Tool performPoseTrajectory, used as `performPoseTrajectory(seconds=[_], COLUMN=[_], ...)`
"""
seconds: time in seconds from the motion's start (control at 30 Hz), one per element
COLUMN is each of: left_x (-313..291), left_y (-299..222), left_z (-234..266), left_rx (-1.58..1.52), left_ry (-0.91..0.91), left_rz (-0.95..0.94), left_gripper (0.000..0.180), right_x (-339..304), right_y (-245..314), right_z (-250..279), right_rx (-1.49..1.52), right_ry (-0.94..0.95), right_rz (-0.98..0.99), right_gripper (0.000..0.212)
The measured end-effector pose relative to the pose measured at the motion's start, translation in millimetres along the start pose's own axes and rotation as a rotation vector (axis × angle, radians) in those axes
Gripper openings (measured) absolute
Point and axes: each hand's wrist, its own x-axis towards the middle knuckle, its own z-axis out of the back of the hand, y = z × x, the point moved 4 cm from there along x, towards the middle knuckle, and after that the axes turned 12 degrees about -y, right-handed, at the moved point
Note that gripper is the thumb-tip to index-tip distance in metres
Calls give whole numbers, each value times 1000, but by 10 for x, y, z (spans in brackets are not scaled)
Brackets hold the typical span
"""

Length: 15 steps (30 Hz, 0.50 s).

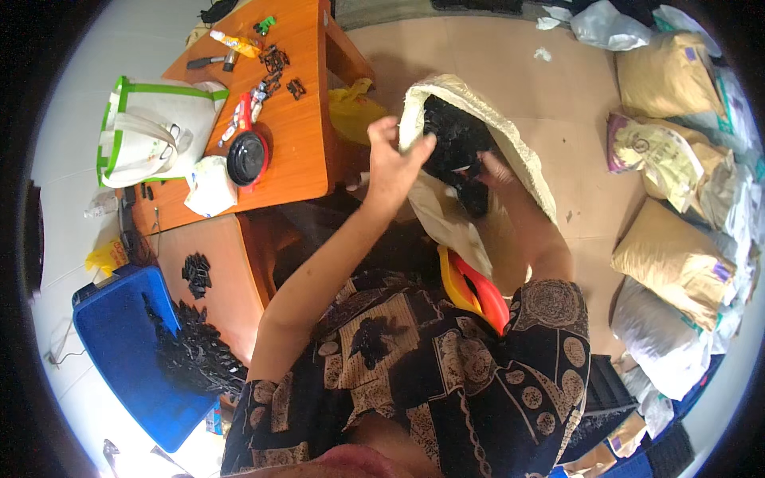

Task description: The person unloads plastic components from a bag onto the table using a metal bowl, then assembles the plastic parts together by hand and arranges the assembled pieces into stacks.

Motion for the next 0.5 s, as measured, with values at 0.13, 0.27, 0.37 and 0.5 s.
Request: performPoseTrajectory(seconds=[0.13,0.27,0.37,0.5], left_x=[-759,-728,-796,-758], left_y=[945,1128,863,876], left_z=[147,104,311,580], left_rx=[296,499,409,100], left_ry=[72,503,396,328], left_rz=[16,198,89,408], left_gripper=[78,46,40,36], right_x=[-299,-429,-407,-803], right_y=[29,123,111,395], right_z=[116,512,749,577], right_rx=[-65,-228,-211,-256], right_ry=[6,73,-28,-123], right_rz=[-14,-163,-153,-75], right_gripper=[45,43,44,48])
